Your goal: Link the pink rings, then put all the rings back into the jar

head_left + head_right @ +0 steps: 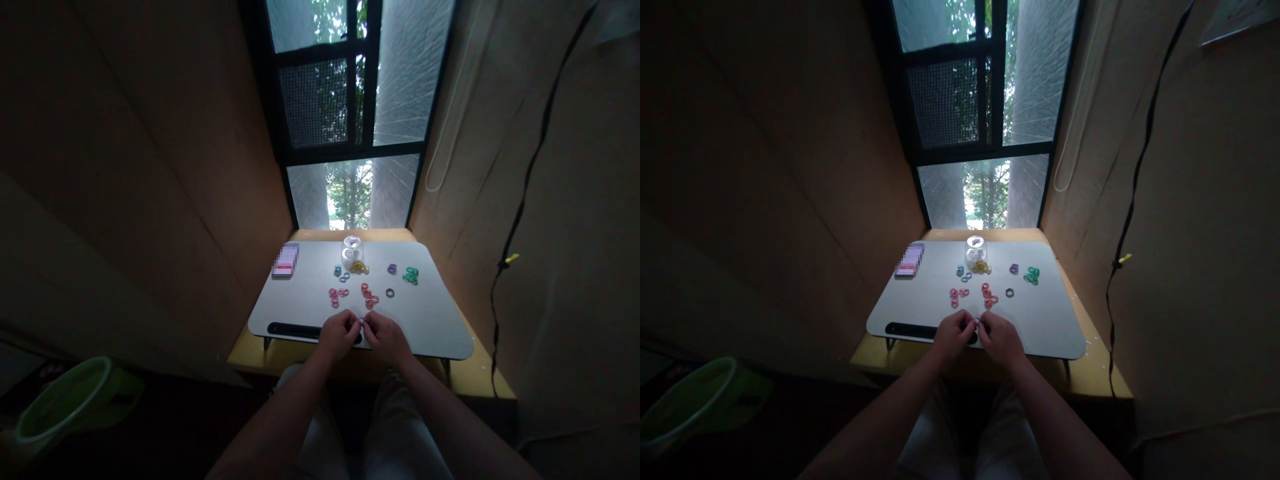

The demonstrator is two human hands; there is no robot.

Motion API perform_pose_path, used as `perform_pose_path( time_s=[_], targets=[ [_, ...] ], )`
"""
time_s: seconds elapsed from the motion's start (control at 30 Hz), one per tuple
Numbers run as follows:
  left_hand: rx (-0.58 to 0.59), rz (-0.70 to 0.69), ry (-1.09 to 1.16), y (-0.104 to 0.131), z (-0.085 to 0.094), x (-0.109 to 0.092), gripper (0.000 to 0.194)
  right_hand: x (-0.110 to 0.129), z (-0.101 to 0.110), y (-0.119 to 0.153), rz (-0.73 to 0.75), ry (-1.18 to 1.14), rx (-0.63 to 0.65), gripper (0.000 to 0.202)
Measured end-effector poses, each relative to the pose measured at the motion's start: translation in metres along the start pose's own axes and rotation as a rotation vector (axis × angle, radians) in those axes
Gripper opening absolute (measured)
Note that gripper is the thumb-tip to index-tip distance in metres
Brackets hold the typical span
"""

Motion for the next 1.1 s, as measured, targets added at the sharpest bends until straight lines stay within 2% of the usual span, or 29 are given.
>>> perform_pose_path(
  time_s=[0.8,1.1],
  targets=[
    [0.004,0.007,-0.001,0.002,0.001,-0.003,0.016,-0.002,0.002,0.0,-0.026,-0.059,0.003,0.018],
    [0.011,-0.008,0.013,0.003,-0.001,-0.002,0.012,-0.015,0.007,-0.001,-0.048,-0.25,-0.046,0.017]
  ],
)
Point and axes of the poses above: each hand's wrist, its own y-axis away from the middle knuckle, its own z-axis out of the back of the hand, x = y × z, the point moved 10 cm from there along -y, towards the middle knuckle, and after that the axes turned 14 degrees about x, right-handed, at the moved point
